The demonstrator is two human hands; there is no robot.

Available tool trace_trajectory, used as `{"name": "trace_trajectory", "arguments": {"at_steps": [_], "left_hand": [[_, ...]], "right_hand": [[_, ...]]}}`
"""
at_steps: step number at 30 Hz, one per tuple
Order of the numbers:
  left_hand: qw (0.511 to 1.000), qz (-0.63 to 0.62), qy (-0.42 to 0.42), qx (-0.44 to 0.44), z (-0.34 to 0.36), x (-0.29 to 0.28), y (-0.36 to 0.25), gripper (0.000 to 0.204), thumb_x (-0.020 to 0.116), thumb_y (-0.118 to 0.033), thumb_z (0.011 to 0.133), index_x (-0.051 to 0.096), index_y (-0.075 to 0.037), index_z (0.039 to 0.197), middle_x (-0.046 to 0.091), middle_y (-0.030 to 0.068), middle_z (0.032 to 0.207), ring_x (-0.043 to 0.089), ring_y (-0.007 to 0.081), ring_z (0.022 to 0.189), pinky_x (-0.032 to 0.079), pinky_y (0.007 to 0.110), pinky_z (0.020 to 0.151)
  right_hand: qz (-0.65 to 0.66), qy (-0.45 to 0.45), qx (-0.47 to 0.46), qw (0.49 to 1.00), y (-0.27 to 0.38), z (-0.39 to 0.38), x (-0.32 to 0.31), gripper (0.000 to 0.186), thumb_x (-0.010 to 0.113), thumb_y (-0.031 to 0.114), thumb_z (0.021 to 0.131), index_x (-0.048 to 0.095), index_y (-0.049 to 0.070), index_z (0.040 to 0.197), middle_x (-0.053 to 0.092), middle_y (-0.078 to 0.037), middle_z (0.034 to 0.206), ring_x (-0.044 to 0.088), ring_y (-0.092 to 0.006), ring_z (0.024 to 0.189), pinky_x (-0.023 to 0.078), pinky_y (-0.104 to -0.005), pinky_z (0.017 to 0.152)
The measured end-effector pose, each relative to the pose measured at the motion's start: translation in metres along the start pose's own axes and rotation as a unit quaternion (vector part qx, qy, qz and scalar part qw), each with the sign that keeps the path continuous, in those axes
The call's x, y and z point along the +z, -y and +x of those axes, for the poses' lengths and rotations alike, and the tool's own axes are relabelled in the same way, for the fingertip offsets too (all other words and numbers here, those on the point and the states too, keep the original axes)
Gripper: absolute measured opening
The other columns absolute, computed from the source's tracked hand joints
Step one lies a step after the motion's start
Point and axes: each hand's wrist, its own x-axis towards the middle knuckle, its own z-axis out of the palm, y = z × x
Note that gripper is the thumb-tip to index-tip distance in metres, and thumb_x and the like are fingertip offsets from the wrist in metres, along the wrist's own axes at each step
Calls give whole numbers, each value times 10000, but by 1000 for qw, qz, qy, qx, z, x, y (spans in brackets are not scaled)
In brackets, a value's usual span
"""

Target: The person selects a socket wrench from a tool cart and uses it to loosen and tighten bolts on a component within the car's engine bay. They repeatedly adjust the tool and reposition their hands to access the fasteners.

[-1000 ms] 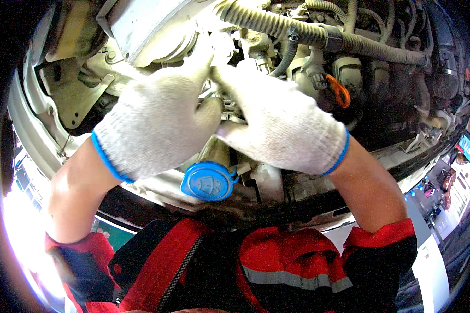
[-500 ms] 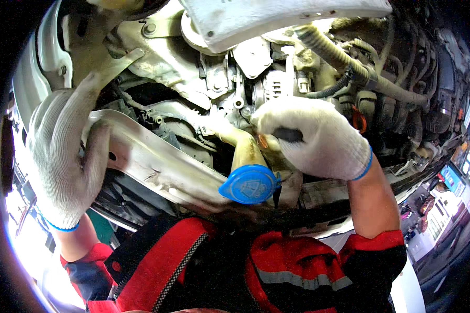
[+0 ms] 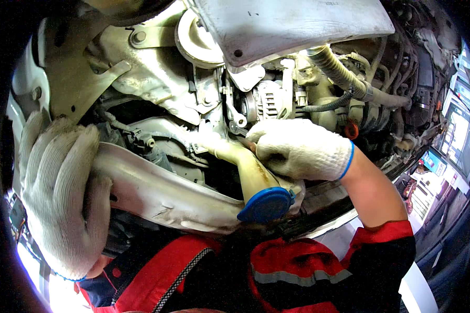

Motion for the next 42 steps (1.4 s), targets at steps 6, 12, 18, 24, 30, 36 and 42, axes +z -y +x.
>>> {"name": "trace_trajectory", "arguments": {"at_steps": [6,12,18,24,30,36,42], "left_hand": [[999,21,32,35,-2,-3,6,563,678,-86,659,672,56,1204,667,241,1144,612,457,1168,375,650,1149],[999,8,37,24,-5,-2,2,586,670,-92,688,644,63,1252,653,249,1192,594,469,1199,377,651,1151],[999,-14,23,19,-7,1,0,580,665,-91,716,630,75,1270,642,258,1230,585,479,1214,389,636,1142],[999,3,30,22,-6,-2,-1,591,670,-101,717,624,76,1278,644,261,1225,581,481,1217,397,622,1137],[999,-7,20,31,-5,1,1,601,676,-105,694,625,77,1264,650,256,1204,594,476,1192,397,639,1131],[999,3,-3,36,-6,3,-1,593,678,-111,688,630,69,1252,659,240,1178,608,463,1168,407,631,1127],[999,3,-19,42,2,10,-3,577,684,-105,685,639,49,1239,655,234,1180,602,458,1183,416,615,1124]], "right_hand": [[-177,58,-20,982,0,-2,2,280,609,89,900,658,24,1167,643,-158,1191,688,-339,1050,577,-409,875],[-234,93,88,964,25,12,-3,186,606,156,923,652,10,1028,687,-178,888,725,-348,752,595,-454,663],[-206,107,126,964,27,22,-5,196,604,210,935,662,27,976,688,-175,774,722,-367,729,593,-465,651],[-294,69,84,949,27,18,6,198,583,198,955,667,45,1049,715,-191,915,734,-364,756,591,-487,632],[-153,183,245,940,31,26,-3,324,604,257,966,649,154,1270,681,-196,987,705,-402,894,568,-486,773],[-20,200,304,931,35,25,-6,375,574,254,1006,626,60,1323,691,-220,1177,665,-405,1097,533,-490,933],[136,70,374,915,7,8,21,345,522,210,1017,627,48,1303,707,-180,1117,678,-292,1040,535,-399,924]]}}
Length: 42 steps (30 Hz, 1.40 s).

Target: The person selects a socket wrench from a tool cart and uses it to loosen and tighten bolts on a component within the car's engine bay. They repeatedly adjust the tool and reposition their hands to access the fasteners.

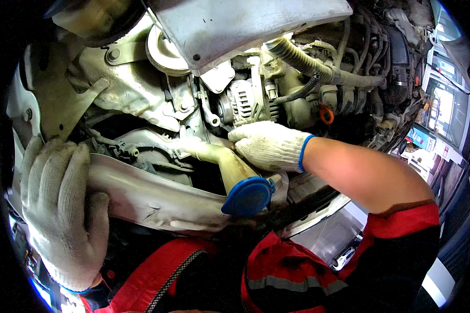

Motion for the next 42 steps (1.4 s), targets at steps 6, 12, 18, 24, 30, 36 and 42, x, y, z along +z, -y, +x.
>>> {"name": "trace_trajectory", "arguments": {"at_steps": [6,12,18,24,30,36,42], "left_hand": [[1000,11,9,-22,-7,-8,-6,580,684,-104,683,634,53,1239,644,235,1181,602,458,1176,413,620,1123],[1000,-6,12,-15,-7,-6,-3,594,690,-116,671,629,71,1231,632,247,1166,600,460,1173,410,627,1125],[999,-21,37,-20,-3,-11,-3,617,714,-134,643,633,75,1218,632,249,1156,606,450,1163,415,613,1126],[1000,1,17,-25,-5,-10,-9,657,750,-151,595,640,72,1203,631,248,1145,608,448,1153,425,601,1117],[999,-30,21,-28,-3,-10,-7,679,762,-165,568,639,69,1193,627,248,1147,607,450,1148,424,613,1109],[999,-18,22,-20,-5,-10,-8,703,765,-170,559,627,66,1207,624,247,1162,605,449,1153,419,618,1113],[999,-15,37,-29,-5,-12,-9,726,775,-174,552,624,61,1222,624,244,1175,596,448,1173,414,616,1120]], "right_hand": [[-317,46,-116,940,22,21,0,262,493,175,990,654,-31,975,684,-287,1005,684,-410,964,541,-478,850],[-355,66,-134,923,44,25,0,297,508,170,1009,705,-52,1017,704,-291,899,720,-430,858,573,-498,765],[-421,56,-133,895,50,15,1,193,600,91,871,751,-25,894,718,-242,796,743,-386,782,598,-454,721],[-401,83,-55,911,72,14,2,220,607,88,868,772,-12,975,736,-215,834,753,-381,841,608,-448,750],[-414,106,-39,903,62,15,3,308,605,167,907,748,7,1128,742,-242,983,743,-381,920,593,-432,821],[-134,-33,-122,983,45,14,6,409,505,241,937,714,64,1240,729,-232,1094,699,-379,1023,536,-423,952],[-269,7,-37,962,68,2,-6,371,490,172,912,735,75,1173,730,-217,1019,711,-369,956,554,-444,905]]}}
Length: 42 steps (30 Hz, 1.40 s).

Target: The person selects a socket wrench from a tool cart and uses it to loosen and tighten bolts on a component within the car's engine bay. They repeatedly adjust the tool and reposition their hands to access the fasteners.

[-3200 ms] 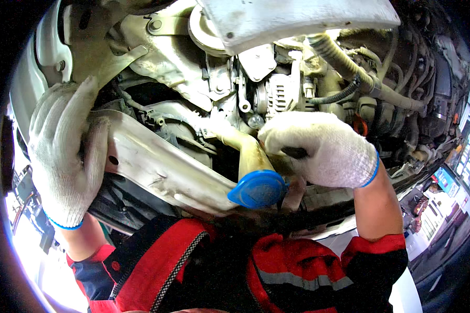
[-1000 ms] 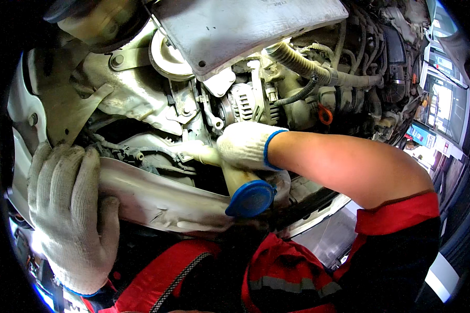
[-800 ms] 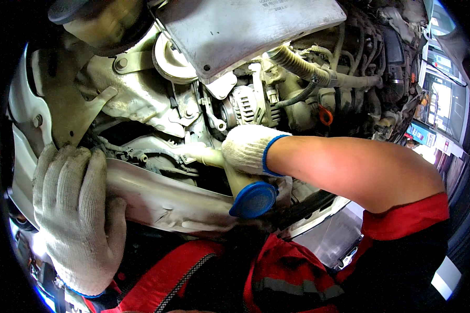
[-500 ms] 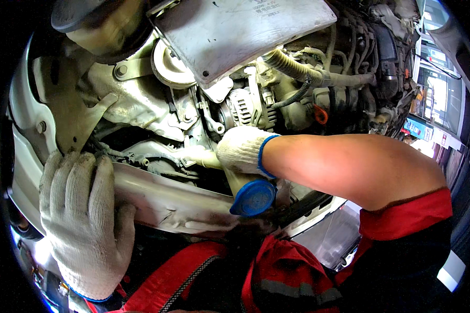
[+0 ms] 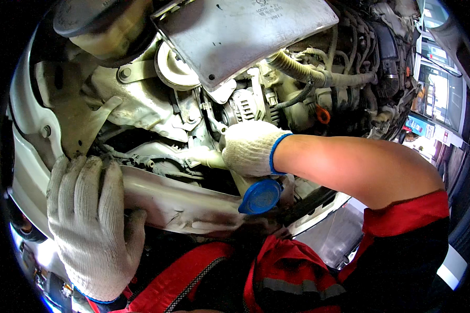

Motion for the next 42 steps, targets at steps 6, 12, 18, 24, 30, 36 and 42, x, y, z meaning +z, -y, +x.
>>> {"name": "trace_trajectory", "arguments": {"at_steps": [6,12,18,24,30,36,42], "left_hand": [[1000,-5,10,-2,-1,-1,1,752,780,-190,550,615,59,1240,616,255,1202,590,448,1189,408,615,1127],[1000,2,-2,7,-3,1,1,742,771,-198,567,615,60,1246,612,257,1219,583,451,1202,396,614,1136],[1000,1,5,4,-4,-1,1,749,773,-200,569,611,62,1252,610,256,1226,578,453,1212,390,614,1142],[1000,4,3,5,-4,1,0,758,780,-198,560,607,61,1251,608,254,1232,577,453,1215,392,609,1143],[1000,7,-2,9,-3,2,0,763,793,-201,561,602,60,1252,604,259,1242,573,457,1220,393,612,1139],[1000,3,-1,10,-4,1,1,765,793,-202,577,594,60,1267,599,269,1242,568,463,1222,395,619,1133],[1000,-9,-11,6,-5,4,0,769,794,-200,583,580,55,1276,598,265,1230,574,460,1210,400,617,1134]], "right_hand": [[30,-63,-45,997,-10,-11,8,296,552,170,943,709,52,1165,710,-216,990,700,-376,942,562,-421,869],[17,-131,-53,990,-10,-10,19,211,598,152,908,707,-12,984,678,-237,950,709,-375,877,579,-425,787],[-68,-26,-29,997,-10,2,10,311,576,183,951,631,-1,1196,692,-228,930,702,-398,827,572,-452,764],[1,5,-14,1000,-8,7,11,288,545,167,908,718,46,1104,715,-202,1004,712,-372,914,561,-463,830],[108,6,-3,994,-17,29,28,285,494,208,923,671,60,1091,692,-222,991,678,-356,1017,514,-424,878],[-48,-161,-165,972,-21,24,42,154,638,89,838,696,-32,913,686,-237,925,703,-389,854,588,-438,777],[46,-91,-101,990,-22,25,37,223,588,174,866,681,-15,940,688,-235,904,692,-373,852,551,-446,783]]}}
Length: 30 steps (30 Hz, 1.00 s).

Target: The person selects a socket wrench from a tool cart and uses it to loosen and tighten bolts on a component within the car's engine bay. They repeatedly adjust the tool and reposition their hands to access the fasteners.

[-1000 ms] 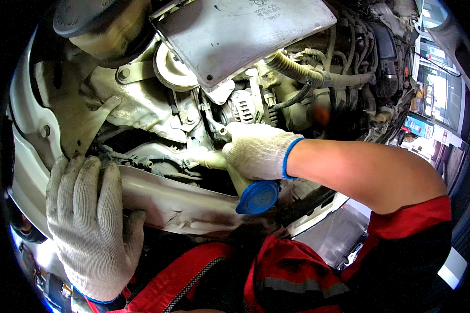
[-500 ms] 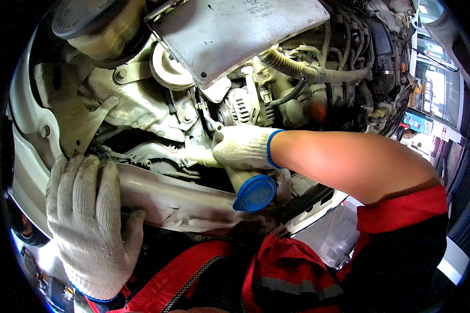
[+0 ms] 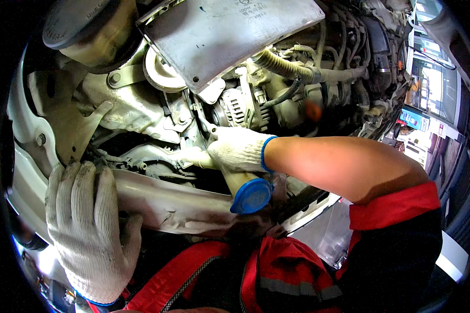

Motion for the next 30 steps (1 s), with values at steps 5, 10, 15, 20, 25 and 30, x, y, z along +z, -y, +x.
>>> {"name": "trace_trajectory", "arguments": {"at_steps": [5,10,15,20,25,30], "left_hand": [[1000,14,17,-7,1,-3,-2,755,796,-201,585,583,47,1266,598,263,1236,578,456,1206,400,612,1139],[1000,11,2,-9,0,-1,-4,788,808,-202,558,582,50,1270,599,265,1258,573,457,1225,400,614,1143],[1000,1,6,-9,-4,1,-4,817,812,-200,545,571,60,1282,595,265,1288,568,457,1241,395,618,1145],[999,10,47,-10,-4,-4,-2,860,814,-199,542,548,64,1315,585,268,1324,555,454,1267,385,619,1156],[1000,20,22,9,-7,-2,-2,891,813,-225,543,536,63,1340,580,268,1339,532,452,1306,371,616,1169],[999,15,40,-3,-4,-3,-2,916,802,-243,523,534,67,1342,580,267,1342,534,445,1307,375,617,1169]], "right_hand": [[248,18,179,952,2,2,-1,292,534,264,883,660,5,935,676,-220,881,653,-347,837,503,-443,785],[208,4,100,973,-2,-1,1,289,539,275,887,655,13,920,660,-211,855,632,-338,808,493,-439,780],[180,5,81,980,-2,-2,2,300,549,286,901,644,1,911,651,-209,866,622,-322,818,483,-435,787],[206,-39,0,978,-14,2,11,250,587,235,889,664,-2,909,655,-205,862,633,-329,793,506,-435,755],[328,8,160,931,5,3,-5,190,635,204,861,691,23,873,645,-191,835,624,-288,734,501,-426,688],[438,7,158,885,7,2,2,285,730,319,874,576,109,989,585,-37,919,548,-142,917,457,-307,841]]}}
